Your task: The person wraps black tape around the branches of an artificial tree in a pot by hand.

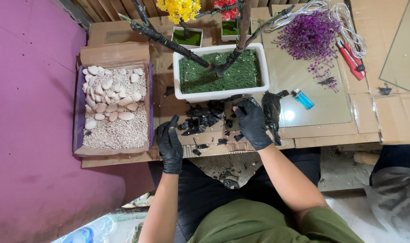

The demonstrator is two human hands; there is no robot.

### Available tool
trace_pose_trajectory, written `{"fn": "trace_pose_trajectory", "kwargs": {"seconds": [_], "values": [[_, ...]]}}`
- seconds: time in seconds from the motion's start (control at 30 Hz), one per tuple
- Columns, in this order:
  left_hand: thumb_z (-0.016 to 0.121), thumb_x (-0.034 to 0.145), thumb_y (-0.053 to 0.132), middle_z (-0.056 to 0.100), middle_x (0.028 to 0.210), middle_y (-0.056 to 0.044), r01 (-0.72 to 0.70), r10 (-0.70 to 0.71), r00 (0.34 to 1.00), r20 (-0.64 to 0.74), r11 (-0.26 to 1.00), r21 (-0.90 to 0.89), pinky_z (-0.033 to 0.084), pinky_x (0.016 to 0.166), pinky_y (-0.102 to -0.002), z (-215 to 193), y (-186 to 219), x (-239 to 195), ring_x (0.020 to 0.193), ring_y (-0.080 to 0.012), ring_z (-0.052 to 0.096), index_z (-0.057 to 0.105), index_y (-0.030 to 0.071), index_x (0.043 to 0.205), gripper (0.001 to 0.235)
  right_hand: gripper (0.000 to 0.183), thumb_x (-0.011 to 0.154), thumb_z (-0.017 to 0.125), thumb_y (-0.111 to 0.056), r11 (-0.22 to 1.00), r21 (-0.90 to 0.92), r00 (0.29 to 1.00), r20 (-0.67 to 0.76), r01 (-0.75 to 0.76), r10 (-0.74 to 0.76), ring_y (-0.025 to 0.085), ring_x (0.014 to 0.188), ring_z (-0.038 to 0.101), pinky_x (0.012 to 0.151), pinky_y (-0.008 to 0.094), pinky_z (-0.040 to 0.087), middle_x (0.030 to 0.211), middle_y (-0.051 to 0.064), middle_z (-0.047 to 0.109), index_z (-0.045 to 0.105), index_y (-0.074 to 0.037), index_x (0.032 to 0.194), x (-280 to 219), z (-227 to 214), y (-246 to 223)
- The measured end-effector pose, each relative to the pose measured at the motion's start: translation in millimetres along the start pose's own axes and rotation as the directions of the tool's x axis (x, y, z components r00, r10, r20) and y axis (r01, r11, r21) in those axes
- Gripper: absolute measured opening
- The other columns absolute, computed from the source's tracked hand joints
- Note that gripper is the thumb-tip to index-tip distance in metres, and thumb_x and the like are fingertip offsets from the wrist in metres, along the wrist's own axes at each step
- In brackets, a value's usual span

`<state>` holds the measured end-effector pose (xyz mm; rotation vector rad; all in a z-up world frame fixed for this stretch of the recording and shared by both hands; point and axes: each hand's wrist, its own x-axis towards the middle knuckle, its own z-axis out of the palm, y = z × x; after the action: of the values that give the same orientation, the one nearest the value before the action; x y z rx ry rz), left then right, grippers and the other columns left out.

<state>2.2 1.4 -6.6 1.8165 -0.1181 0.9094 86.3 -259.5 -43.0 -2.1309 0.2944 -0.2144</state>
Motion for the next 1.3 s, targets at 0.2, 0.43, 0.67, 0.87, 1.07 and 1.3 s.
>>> {"fn": "trace_pose_trajectory", "kwargs": {"seconds": [0.2, 0.43, 0.67, 0.87, 1.07, 1.3], "values": [[0.049, 0.109, 0.005, 0.071, 0.1, -0.009, -0.025, 0.025, 1.0, 0.002, 0.999, 0.027, 0.052, 0.088, -0.034, -0.8, 3.1, 1.4, 0.088, -0.0233, 0.063, 0.076, 0.005, 0.125, 0.032, 0.015, 0.091, 0.083, -0.03, 0.948, 0.313, 0.987, 0.16, -0.055, 0.005, 0.011, 0.073, 0.058, 0.065, 0.025, 0.048, 0.074, -0.002, 0.066, 0.074, -0.018, 0.088, -23.8, -33.4, -23.6], [0.048, 0.11, 0.005, 0.071, 0.1, -0.01, -0.06, 0.06, 0.998, -0.001, 0.998, 0.033, 0.053, 0.087, -0.035, -0.8, 1.7, 0.8, 0.087, -0.0244, 0.064, 0.075, 0.004, 0.127, 0.032, 0.018, 0.093, 0.08, -0.04, 0.99, -0.033, 0.99, 0.02, 0.138, -0.138, 0.024, 0.087, 0.071, 0.073, 0.028, 0.058, 0.088, 0.004, 0.074, 0.075, -0.023, 0.094, -29.5, -27.8, -26.1], [0.047, 0.11, 0.006, 0.071, 0.099, -0.008, -0.038, 0.037, 0.999, 0.011, 0.999, 0.022, 0.052, 0.088, -0.034, -3.0, 3.5, 1.4, 0.088, -0.0222, 0.063, 0.076, 0.005, 0.125, 0.032, 0.034, 0.098, 0.064, -0.01, 0.917, 0.138, 0.925, 0.011, 0.375, -0.38, 0.04, 0.118, 0.058, 0.097, 0.051, 0.053, 0.125, 0.016, 0.061, 0.067, -0.019, 0.131, -69.1, -46.7, -69.1], [0.046, 0.111, 0.008, 0.07, 0.098, -0.008, -0.032, 0.031, 0.999, 0.032, 0.999, 0.034, 0.052, 0.09, -0.036, -3.2, 2.1, -1.6, 0.09, -0.0236, 0.064, 0.076, 0.006, 0.125, 0.033, 0.046, 0.096, 0.069, -0.018, 0.891, 0.41, 0.971, 0.046, 0.195, -0.234, 0.037, 0.132, 0.051, 0.109, 0.048, 0.046, 0.14, 0.019, 0.053, 0.062, -0.017, 0.141, -58.3, -11.0, -40.8], [0.045, 0.11, 0.006, 0.07, 0.098, -0.008, -0.064, 0.064, 0.998, 0.016, 0.998, 0.029, 0.052, 0.089, -0.036, -3.1, -2.0, -1.7, 0.09, -0.0237, 0.064, 0.076, 0.004, 0.124, 0.033, 0.04, 0.097, 0.067, -0.012, 0.74, 0.636, 0.962, -0.014, 0.22, -0.273, 0.016, 0.119, 0.059, 0.105, 0.036, 0.049, 0.137, 0.011, 0.061, 0.067, -0.015, 0.137, -65.7, -39.6, -58.5], [0.048, 0.11, 0.011, 0.069, 0.106, -0.008, -0.104, 0.105, 0.993, -0.054, 0.994, 0.018, 0.051, 0.094, -0.038, -1.2, -11.9, -5.0, 0.096, -0.0245, 0.064, 0.071, 0.005, 0.128, 0.03, 0.023, 0.095, 0.063, -0.002, 0.47, 0.882, 0.971, 0.074, 0.042, -0.226, 0.034, 0.117, 0.068, 0.105, 0.046, 0.051, 0.122, 0.026, 0.069, 0.071, 0.002, 0.116, -54.5, -68.2, 3.4]]}}
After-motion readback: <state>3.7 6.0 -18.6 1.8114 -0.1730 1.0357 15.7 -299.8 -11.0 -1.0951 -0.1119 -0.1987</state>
